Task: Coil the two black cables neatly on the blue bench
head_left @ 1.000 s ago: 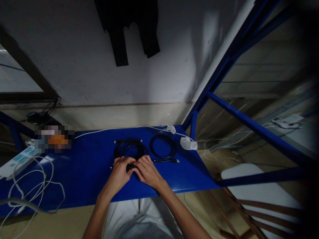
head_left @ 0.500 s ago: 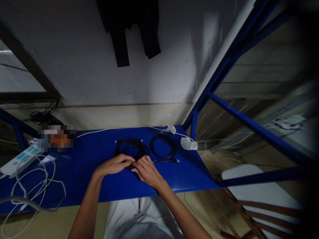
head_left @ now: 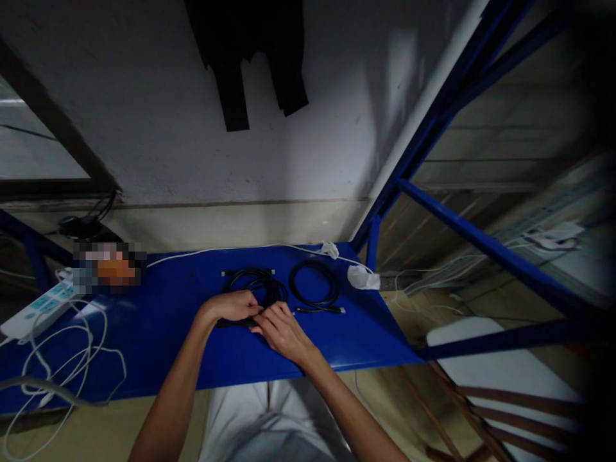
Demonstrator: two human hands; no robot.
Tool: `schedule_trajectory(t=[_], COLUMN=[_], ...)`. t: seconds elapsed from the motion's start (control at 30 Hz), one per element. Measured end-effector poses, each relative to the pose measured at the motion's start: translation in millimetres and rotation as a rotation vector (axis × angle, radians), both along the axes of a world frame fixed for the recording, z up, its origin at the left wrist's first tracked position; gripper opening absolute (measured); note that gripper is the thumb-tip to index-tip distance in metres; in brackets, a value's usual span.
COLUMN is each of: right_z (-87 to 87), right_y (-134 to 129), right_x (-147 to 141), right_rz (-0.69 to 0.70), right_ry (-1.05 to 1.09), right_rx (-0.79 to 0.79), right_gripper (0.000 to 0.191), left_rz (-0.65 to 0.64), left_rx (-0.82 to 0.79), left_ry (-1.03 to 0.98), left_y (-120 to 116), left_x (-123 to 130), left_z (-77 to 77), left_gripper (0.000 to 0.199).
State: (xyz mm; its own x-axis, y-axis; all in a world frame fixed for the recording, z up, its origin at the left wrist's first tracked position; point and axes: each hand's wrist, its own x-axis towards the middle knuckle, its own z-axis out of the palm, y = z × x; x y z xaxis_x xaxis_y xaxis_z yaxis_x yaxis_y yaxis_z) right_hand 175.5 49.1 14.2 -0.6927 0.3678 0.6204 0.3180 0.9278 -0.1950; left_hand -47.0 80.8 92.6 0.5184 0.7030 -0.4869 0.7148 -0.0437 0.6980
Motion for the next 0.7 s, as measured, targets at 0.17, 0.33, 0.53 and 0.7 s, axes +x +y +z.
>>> schedule_trajectory(t=[0.17, 0.33, 0.53, 0.7], right_z=[-1.6, -4.1, -3.1, -3.5], right_y=[0.0, 0.6, 0.5, 0.3], right_x=[-0.3, -1.1, -1.0, -1.8], right_rz=[-0.006, -0.023, -0.009, -0.001], right_ry=[0.013, 0.032, 0.04, 0.038], right_rx=[0.031, 0.044, 0.061, 0.057], right_gripper=[0.018, 0.022, 0.019, 0.019], left_rz=[-0.004, 0.012, -0.018, 0.0], left_rx=[-0.019, -0.053, -0.057, -0.084], left_ry=[-0.083, -0.153, -0.212, -0.264], left_y=[0.2, -3.8, -2.4, -1.4], left_x=[-0.3, -6.5, -5.5, -1.2], left_z=[-3.0, -2.8, 0.0, -0.4], left_gripper=[0.03, 0.018, 0.013, 0.012])
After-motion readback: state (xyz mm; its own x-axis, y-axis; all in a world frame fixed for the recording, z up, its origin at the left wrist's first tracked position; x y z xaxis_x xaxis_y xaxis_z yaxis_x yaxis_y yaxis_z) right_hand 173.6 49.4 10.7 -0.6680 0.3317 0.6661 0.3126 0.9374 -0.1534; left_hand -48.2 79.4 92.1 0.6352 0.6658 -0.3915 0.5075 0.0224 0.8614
